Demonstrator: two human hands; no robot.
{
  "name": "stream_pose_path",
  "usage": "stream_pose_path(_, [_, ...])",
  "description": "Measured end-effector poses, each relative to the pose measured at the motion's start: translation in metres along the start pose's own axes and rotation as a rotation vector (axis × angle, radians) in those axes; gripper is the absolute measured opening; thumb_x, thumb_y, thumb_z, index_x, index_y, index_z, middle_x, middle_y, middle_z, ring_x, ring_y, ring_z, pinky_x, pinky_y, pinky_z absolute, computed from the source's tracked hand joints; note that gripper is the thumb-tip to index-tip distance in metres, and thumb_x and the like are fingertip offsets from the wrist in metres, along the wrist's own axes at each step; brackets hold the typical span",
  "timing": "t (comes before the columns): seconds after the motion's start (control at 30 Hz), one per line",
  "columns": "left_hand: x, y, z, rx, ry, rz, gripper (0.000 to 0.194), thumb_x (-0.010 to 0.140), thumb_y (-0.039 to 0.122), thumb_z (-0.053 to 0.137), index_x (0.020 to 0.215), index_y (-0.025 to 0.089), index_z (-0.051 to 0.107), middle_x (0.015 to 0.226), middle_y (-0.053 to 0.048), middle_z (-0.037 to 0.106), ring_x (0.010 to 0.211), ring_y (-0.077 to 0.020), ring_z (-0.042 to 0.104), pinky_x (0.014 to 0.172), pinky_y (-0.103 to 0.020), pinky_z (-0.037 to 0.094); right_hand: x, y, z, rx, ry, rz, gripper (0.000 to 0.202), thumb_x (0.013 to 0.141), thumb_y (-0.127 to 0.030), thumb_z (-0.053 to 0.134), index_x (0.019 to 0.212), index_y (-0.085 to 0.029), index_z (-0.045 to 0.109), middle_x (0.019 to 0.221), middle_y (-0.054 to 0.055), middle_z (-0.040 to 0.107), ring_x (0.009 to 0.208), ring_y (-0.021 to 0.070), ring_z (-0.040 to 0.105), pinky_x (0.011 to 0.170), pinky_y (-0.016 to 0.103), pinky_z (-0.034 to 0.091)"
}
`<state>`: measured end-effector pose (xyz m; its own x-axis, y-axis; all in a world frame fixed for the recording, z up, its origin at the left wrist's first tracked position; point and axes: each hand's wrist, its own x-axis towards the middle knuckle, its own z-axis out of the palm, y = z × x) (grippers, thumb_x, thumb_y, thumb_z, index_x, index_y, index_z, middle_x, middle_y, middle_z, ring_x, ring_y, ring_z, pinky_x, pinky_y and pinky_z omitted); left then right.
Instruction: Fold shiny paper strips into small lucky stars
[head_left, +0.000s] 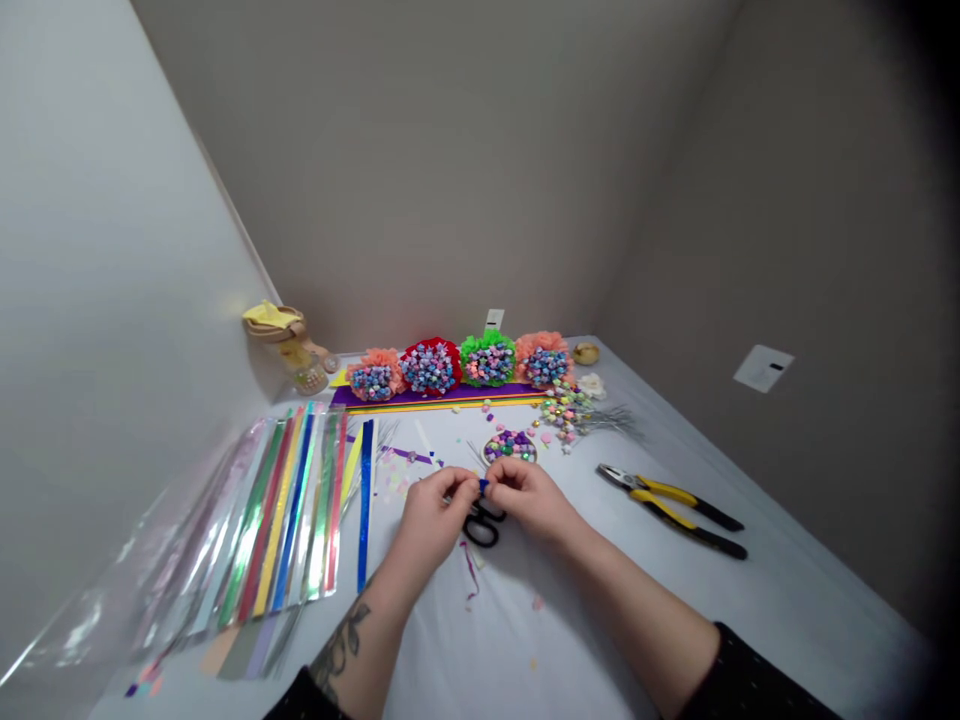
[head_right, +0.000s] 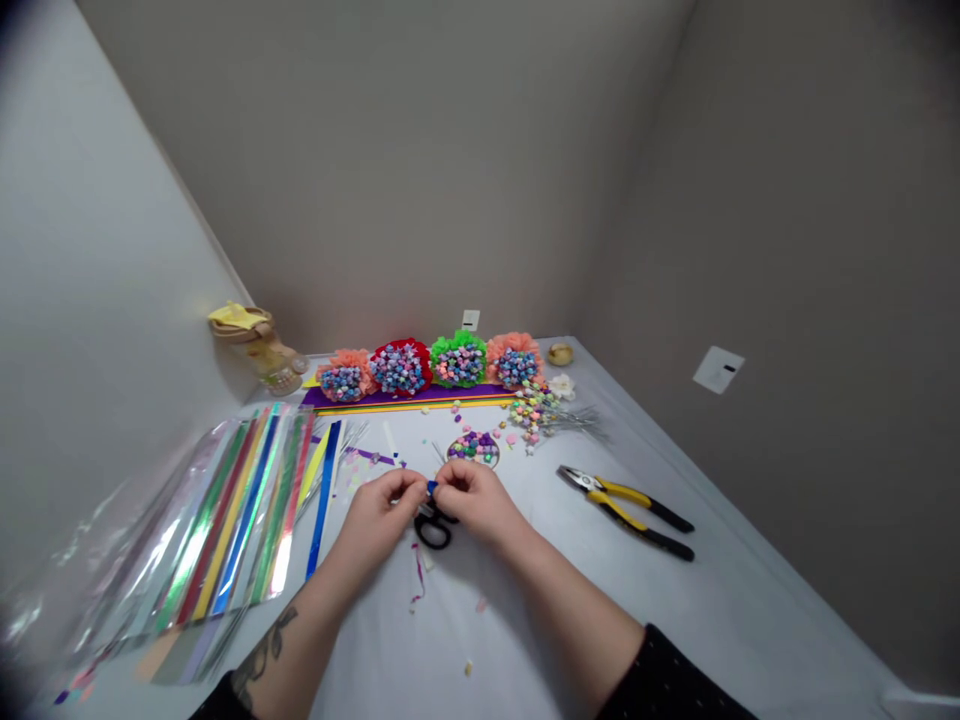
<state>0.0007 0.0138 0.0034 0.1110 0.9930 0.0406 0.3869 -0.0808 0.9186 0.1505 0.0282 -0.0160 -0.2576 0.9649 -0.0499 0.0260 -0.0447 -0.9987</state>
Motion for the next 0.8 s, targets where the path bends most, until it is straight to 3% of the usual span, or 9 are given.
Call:
stream_pose_path(0.33, [0.002,-0.011,0.001,0.103,-0.041,0.086,0.023,0.082,0.028,0.047,0.068,0.017,0.062,0.063,0.000,0.059,0.063,-0.0150,0.053,0.057,-0.022,0.038,0.002,0.008,0.002,-0.153,0.017,-0.001,0.011,0.064,-0.025,0.055,0.060,-0.017,0.049,0.056,-0.003,0.047,0.053,0.0099,0.040,0.051,0.022,0.032])
stream_pose_path(0.47, [0.002,-0.017,0.003,0.154,-0.012,0.126,0.019,0.082,0.025,0.048,0.075,0.018,0.065,0.071,-0.002,0.066,0.067,-0.0163,0.058,0.063,-0.024,0.043,0.004,0.016,0.001,-0.088,0.011,-0.006,0.013,0.066,-0.027,0.055,0.061,-0.016,0.049,0.055,-0.004,0.043,0.051,0.0091,0.037,0.049,0.021,0.029])
stream_pose_path(0.6, [0.000,-0.024,0.007,0.233,0.042,0.232,0.017,0.082,0.022,0.052,0.087,0.020,0.067,0.086,-0.005,0.070,0.081,-0.0190,0.063,0.077,-0.029,0.048,0.005,0.024,0.001,0.019,0.009,0.020,0.014,0.069,-0.028,0.055,0.063,-0.016,0.050,0.050,-0.006,0.039,0.047,0.0077,0.033,0.045,0.020,0.024])
stream_pose_path(0.8, [-0.002,-0.033,0.007,0.425,0.119,0.448,0.021,0.084,0.016,0.050,0.096,0.017,0.067,0.092,-0.008,0.071,0.086,-0.0191,0.066,0.080,-0.033,0.053,0.003,0.020,0.007,0.121,0.023,0.066,0.019,0.068,-0.031,0.056,0.058,-0.016,0.049,0.043,-0.007,0.039,0.040,0.0056,0.028,0.041,0.020,0.019])
